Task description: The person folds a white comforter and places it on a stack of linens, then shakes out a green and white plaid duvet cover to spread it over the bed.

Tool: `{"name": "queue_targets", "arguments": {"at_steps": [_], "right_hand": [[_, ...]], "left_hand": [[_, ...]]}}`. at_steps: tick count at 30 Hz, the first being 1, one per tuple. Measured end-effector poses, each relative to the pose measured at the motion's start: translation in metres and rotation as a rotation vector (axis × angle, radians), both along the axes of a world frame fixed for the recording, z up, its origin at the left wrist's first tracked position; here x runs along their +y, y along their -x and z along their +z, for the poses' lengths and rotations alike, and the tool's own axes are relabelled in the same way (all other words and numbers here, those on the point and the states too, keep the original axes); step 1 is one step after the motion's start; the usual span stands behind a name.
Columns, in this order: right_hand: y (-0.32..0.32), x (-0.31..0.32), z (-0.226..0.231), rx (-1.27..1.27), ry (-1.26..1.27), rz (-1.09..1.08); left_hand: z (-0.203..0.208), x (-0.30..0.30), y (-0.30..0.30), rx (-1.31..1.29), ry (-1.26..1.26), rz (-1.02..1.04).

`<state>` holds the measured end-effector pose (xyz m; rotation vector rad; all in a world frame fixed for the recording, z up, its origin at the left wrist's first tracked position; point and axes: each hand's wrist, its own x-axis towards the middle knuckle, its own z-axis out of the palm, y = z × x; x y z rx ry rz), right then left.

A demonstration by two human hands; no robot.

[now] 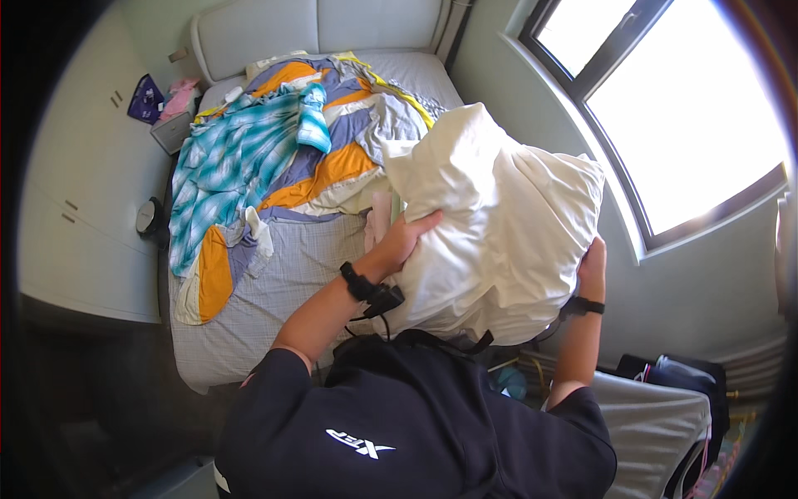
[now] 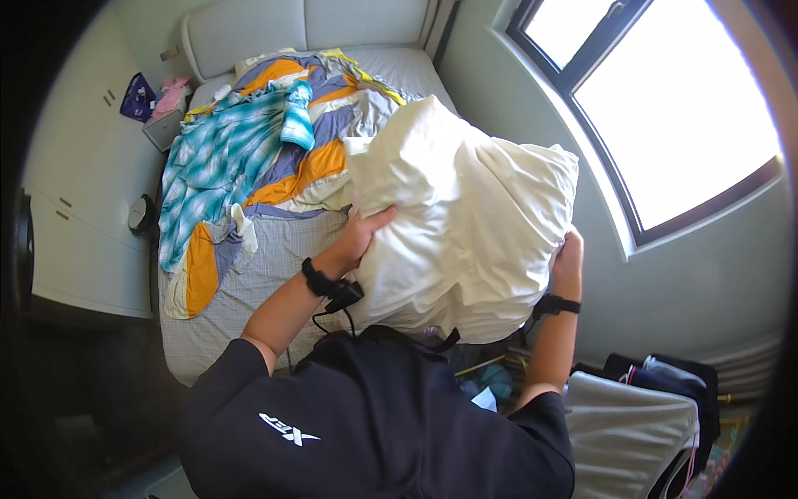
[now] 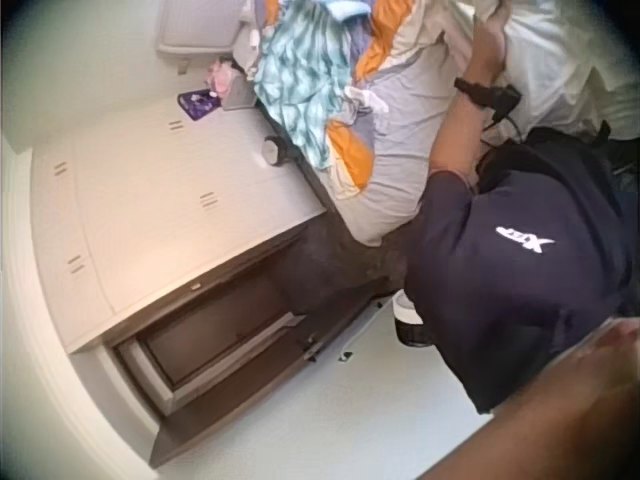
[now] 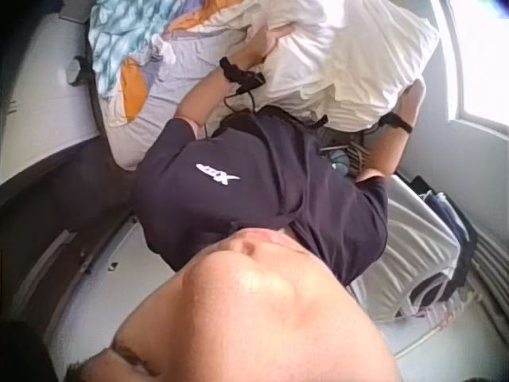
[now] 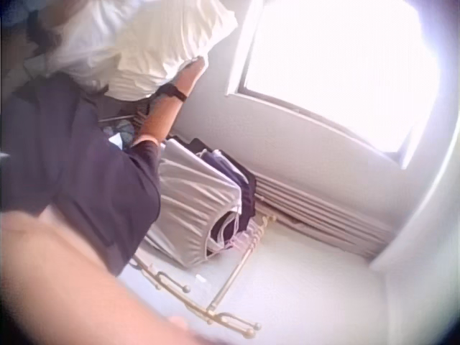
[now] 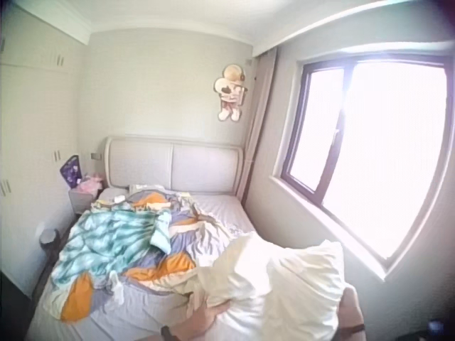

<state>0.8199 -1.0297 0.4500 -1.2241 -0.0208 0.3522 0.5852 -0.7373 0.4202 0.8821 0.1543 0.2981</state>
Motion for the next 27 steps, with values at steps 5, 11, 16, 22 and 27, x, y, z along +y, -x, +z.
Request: {"name": "queue_targets", "arguments": {"at_steps": [5, 11, 16, 22, 27], "right_hand": [[-0.098, 0.001, -0.018, -0.644, 0.507, -0.3], [-0.067, 0.081, -0.164, -0.985, 1.144, 0.163], [0.02, 0.098, -0.257, -1.349, 1.368, 0.427], [0.024, 0.089, -0.249, -1.187, 1.388, 0.364], [0.024, 0.096, -0.249, -1.154, 1.273, 0.362]], "left_hand": [[-0.133, 0.025, -0.07, 0.664, -0.746, -0.097], [-0.265, -0.057, -0.011, 0.668, -1.071, 0.027], [-0.298, -0.071, 0.109, 0.957, -1.006, -0.08], [-0.347, -0.092, 0.246, 1.614, -0.62, -0.249], [-0.368, -0.109, 0.316, 1.51, -0.605, -0.344]]}}
